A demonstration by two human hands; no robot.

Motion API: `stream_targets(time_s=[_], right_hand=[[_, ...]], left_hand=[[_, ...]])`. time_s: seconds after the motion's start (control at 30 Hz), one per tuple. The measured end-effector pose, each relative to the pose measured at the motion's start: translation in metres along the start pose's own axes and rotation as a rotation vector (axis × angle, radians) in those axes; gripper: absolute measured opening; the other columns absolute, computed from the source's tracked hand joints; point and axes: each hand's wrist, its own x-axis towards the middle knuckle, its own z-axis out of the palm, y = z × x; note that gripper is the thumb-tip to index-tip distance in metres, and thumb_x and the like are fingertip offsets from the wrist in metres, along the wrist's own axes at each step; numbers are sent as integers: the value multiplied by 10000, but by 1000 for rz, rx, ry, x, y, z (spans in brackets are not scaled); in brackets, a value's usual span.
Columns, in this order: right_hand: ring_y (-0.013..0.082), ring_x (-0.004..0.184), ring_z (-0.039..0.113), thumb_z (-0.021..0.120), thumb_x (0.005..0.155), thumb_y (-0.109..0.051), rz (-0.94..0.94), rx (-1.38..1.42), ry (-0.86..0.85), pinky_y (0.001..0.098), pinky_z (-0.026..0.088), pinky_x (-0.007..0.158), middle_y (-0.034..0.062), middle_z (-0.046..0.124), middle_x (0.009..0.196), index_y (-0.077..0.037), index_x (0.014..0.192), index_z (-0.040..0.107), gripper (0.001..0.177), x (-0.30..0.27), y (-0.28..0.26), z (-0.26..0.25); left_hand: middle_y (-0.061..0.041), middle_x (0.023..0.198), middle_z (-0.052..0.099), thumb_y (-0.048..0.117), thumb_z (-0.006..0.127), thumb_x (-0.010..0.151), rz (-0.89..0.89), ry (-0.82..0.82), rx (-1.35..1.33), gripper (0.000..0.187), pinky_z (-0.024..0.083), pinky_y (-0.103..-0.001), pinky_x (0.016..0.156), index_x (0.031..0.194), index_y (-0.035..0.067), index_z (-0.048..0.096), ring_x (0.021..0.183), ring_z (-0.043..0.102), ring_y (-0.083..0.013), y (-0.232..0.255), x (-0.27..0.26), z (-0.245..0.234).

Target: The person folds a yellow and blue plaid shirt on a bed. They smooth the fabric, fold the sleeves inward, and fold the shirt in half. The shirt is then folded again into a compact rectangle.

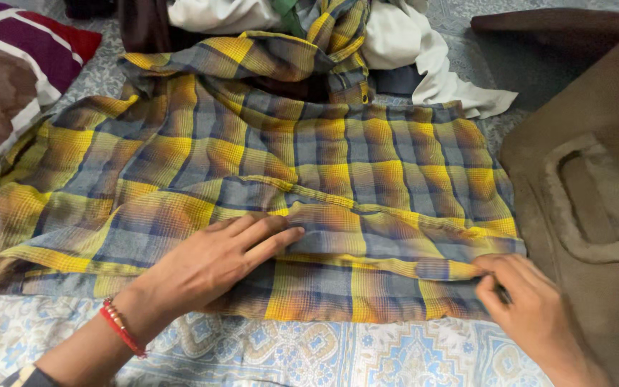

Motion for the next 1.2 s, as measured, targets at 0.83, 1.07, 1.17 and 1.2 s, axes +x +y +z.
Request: stream_targets(time_s=[0.83, 1.07, 1.17, 1.2], right_hand=[[332, 1114, 647, 625, 888, -106, -80, 170, -347, 423, 518, 929, 119, 712, 1152, -69, 1169, 685, 290, 152, -73, 31], [358, 997, 688, 636, 870, -76, -8, 150, -270, 439, 543, 864, 141, 737, 1051, -61, 1092, 730, 242, 193, -57, 73], [350, 959, 707, 637, 864, -72, 2, 167, -219, 432, 560, 839, 136, 744, 1026, -66, 1067, 741, 228, 207, -44, 88], [344, 945, 716, 635, 865, -73, 5, 176, -209, 427, 567, 829, 132, 747, 1017, -68, 1057, 743, 220, 210, -40, 93]], left_hand=[[-130, 1039, 685, 368, 568, 990, -118, 287, -140, 357, 441, -513, 998, 1080, 39, 674, 1034, 634, -335, -26, 114, 14], [-122, 1056, 679, 316, 613, 969, -185, 422, -122, 286, 463, -460, 992, 1049, 47, 669, 1088, 627, -318, -58, 163, 55], [-131, 1054, 672, 331, 625, 949, -238, 365, -97, 321, 460, -463, 986, 1050, 29, 668, 1073, 620, -321, -69, 179, 62], [-133, 1083, 668, 326, 625, 948, -240, 383, -88, 321, 454, -461, 1005, 1059, 28, 666, 1098, 613, -319, -72, 182, 64]])
